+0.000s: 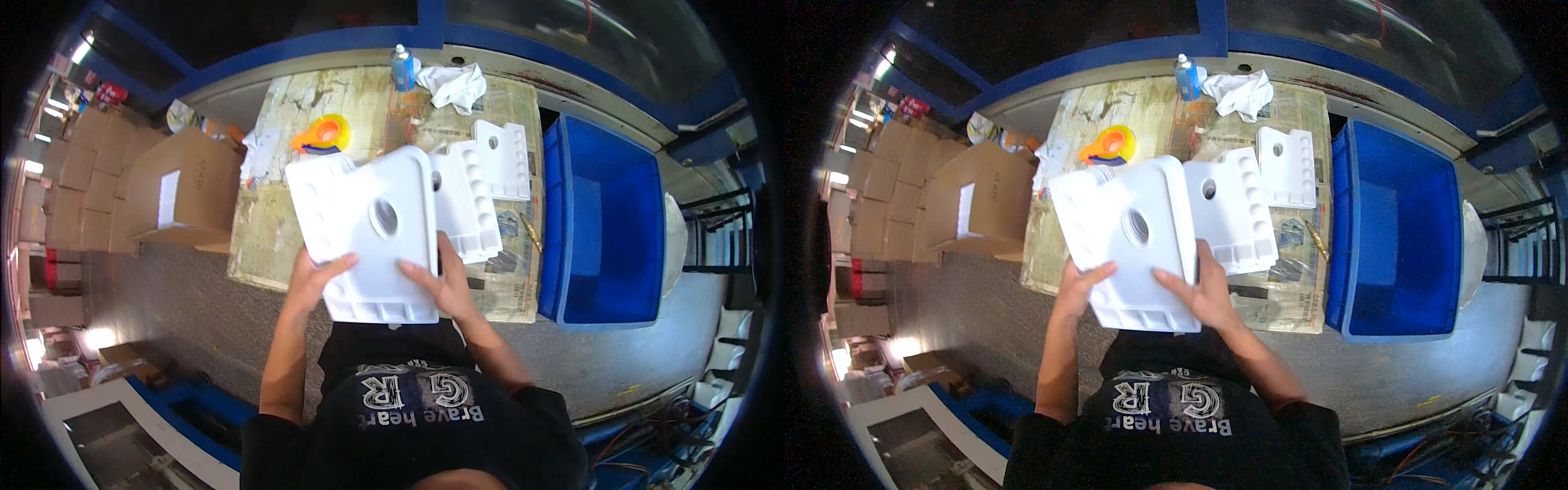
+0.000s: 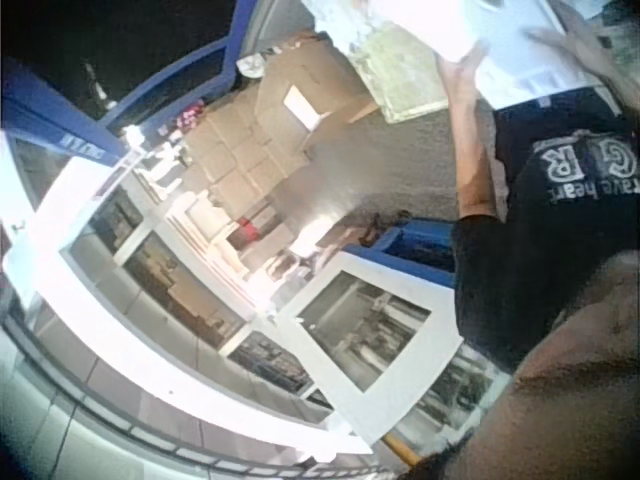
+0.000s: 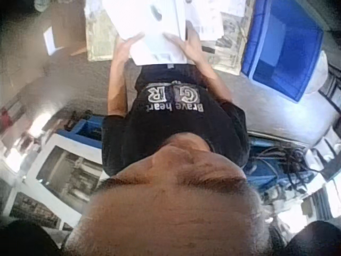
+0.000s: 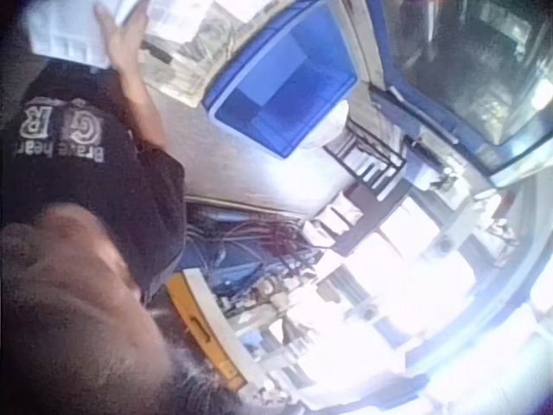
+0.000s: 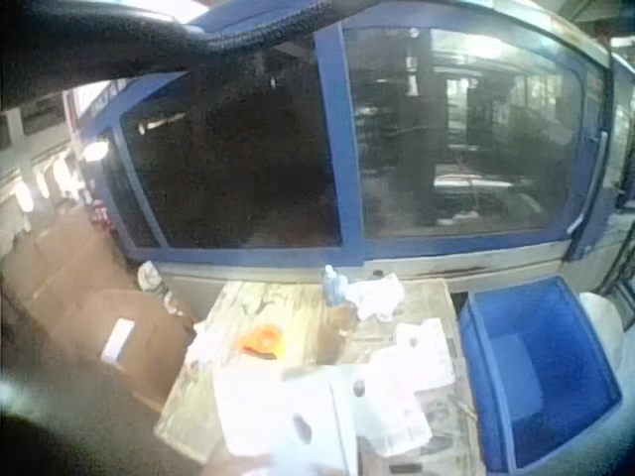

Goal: The person repeatedly picks white plastic parts from a blue bin, stacks them on a table, and places the stacks into a cardboard box. The person handles the parts by hand, aligning them into neat stacks before transferring them to the box.

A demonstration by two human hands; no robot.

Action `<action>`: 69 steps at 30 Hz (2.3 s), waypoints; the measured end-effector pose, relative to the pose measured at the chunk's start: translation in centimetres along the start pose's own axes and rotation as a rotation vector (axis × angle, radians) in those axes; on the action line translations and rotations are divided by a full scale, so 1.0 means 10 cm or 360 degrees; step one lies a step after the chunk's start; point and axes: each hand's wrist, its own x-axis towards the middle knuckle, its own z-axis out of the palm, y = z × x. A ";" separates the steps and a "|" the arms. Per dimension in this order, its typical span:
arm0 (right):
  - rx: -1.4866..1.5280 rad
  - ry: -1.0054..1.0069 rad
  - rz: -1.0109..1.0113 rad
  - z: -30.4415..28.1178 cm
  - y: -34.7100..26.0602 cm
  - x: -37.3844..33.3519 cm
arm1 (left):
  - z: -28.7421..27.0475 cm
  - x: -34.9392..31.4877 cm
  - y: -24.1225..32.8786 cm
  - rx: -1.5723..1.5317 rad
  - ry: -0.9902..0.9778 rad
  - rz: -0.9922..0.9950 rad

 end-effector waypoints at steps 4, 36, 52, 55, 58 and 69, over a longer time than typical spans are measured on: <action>0.0949 -0.0195 0.0504 0.29 -0.21 0.44 | -0.36 0.06 0.51 0.0228 0.0081 0.0105; 0.1979 -0.0238 0.0194 3.16 -0.41 1.49 | -3.14 0.33 1.70 0.1103 -0.0046 0.0601; 0.0250 0.0060 0.0077 2.90 -1.73 1.29 | -3.34 0.82 1.01 -0.0460 -0.0525 0.0033; -0.0042 -0.0025 -0.0241 2.92 -1.78 1.24 | -3.36 0.78 0.78 -0.0740 -0.0489 0.0107; -0.0179 -0.0142 -0.0459 2.91 -1.77 1.25 | -3.35 0.77 0.65 -0.0982 -0.0583 0.0269; -0.0024 -0.0182 -0.0206 2.86 -1.75 1.52 | -3.35 0.64 0.69 -0.1119 -0.0517 0.0178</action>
